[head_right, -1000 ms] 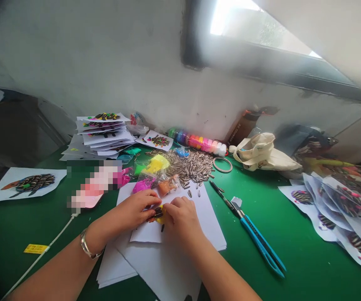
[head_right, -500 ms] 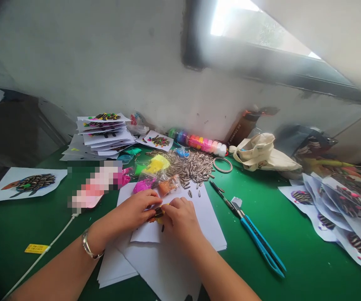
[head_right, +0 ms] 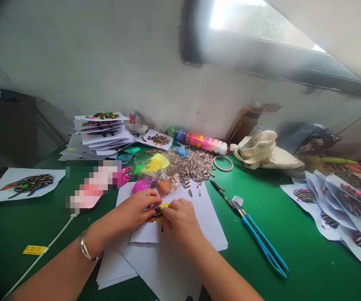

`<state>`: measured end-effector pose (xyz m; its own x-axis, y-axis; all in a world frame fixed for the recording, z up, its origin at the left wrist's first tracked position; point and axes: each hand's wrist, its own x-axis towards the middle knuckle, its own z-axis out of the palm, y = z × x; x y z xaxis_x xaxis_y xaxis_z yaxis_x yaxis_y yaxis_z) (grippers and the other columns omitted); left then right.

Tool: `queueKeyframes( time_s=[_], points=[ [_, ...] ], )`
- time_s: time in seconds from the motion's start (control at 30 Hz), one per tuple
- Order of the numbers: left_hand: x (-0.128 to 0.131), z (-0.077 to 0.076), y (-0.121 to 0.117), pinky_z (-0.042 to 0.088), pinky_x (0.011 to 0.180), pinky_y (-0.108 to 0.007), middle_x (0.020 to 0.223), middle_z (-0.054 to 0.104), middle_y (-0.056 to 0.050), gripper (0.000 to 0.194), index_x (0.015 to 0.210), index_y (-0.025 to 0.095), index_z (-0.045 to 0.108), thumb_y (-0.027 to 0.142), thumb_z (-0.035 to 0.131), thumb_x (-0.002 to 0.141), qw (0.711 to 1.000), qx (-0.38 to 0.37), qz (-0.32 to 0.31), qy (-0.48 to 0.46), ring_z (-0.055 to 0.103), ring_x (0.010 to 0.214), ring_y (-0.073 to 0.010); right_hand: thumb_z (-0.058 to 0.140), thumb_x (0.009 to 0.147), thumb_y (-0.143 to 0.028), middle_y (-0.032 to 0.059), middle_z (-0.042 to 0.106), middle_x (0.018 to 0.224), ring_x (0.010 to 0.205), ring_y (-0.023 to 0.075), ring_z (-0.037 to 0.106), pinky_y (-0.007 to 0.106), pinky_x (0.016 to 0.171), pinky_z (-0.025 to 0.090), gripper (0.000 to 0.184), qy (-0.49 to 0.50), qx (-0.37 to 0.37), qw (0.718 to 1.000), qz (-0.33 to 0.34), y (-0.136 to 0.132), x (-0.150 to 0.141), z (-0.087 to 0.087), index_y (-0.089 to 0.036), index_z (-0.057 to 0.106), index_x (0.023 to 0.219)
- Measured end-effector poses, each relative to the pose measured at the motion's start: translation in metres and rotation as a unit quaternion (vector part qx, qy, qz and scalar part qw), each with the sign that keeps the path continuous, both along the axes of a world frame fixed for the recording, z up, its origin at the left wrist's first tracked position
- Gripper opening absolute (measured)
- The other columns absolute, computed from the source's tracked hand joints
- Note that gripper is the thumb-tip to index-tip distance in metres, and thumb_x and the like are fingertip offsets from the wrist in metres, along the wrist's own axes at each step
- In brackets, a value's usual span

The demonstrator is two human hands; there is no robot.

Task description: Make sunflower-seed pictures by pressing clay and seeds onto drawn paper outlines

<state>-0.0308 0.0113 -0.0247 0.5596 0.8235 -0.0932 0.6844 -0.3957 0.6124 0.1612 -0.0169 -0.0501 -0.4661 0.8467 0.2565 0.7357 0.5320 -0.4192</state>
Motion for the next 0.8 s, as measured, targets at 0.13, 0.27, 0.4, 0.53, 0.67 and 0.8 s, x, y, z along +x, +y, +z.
queueKeyframes(
  time_s=[0.13,0.27,0.4,0.53,0.67,0.8],
  points=[
    [-0.001,-0.001,0.001,0.044,0.085,-0.033,0.105,0.059,-0.006,0.022,0.097,0.019,0.067,0.012,0.052,0.083,1.0,-0.001,-0.002,0.001,0.056,0.098,-0.0208,0.061,0.083,-0.014,0.0037,0.064,0.076,0.075,0.0169,0.053,0.03,0.069,0.034,0.014,0.008,-0.003,1.0,0.003,-0.001,0.0,0.001,-0.02,0.069,0.073],
    [-0.003,0.002,0.003,0.044,0.087,-0.033,0.105,0.06,-0.006,0.021,0.099,0.019,0.068,0.018,0.051,0.087,1.0,-0.016,-0.004,-0.004,0.057,0.099,-0.021,0.058,0.081,-0.01,0.0044,0.065,0.077,0.076,0.0184,0.054,0.031,0.069,0.035,0.017,0.027,0.002,1.0,-0.006,0.002,0.004,0.001,-0.021,0.072,0.08],
    [-0.001,0.008,0.002,0.046,0.083,-0.031,0.104,0.06,-0.006,0.018,0.095,0.018,0.068,0.018,0.052,0.087,1.0,-0.023,0.007,-0.001,0.058,0.095,-0.0199,0.056,0.081,-0.011,0.0057,0.067,0.083,0.079,0.0199,0.056,0.032,0.072,0.038,0.023,0.045,0.014,0.998,-0.039,0.009,0.018,0.002,-0.021,0.074,0.091],
    [0.001,0.014,0.001,0.046,0.086,-0.031,0.106,0.061,-0.007,0.02,0.097,0.018,0.069,0.017,0.051,0.087,1.0,-0.026,0.011,0.014,0.058,0.098,-0.0205,0.055,0.085,-0.014,0.0058,0.07,0.088,0.085,0.0208,0.059,0.032,0.078,0.04,0.023,0.043,0.005,0.994,-0.104,0.02,0.04,0.013,-0.021,0.074,0.095],
    [0.001,0.015,0.001,0.046,0.088,-0.033,0.113,0.06,-0.007,0.025,0.105,0.019,0.068,0.018,0.049,0.089,0.999,-0.034,0.02,0.025,0.058,0.101,-0.0211,0.053,0.087,-0.015,0.0043,0.072,0.091,0.088,0.0198,0.06,0.029,0.077,0.041,0.024,-0.014,-0.018,0.985,-0.171,0.038,0.058,0.024,-0.023,0.074,0.097],
    [0.001,0.013,0.001,0.046,0.088,-0.032,0.111,0.061,-0.007,0.026,0.106,0.019,0.068,0.018,0.046,0.091,0.999,-0.024,0.024,0.019,0.058,0.101,-0.0202,0.049,0.089,-0.013,0.005,0.073,0.094,0.091,0.0202,0.06,0.029,0.078,0.039,0.03,-0.099,0.001,0.98,-0.171,0.062,0.056,0.024,-0.024,0.075,0.098]
  ],
)
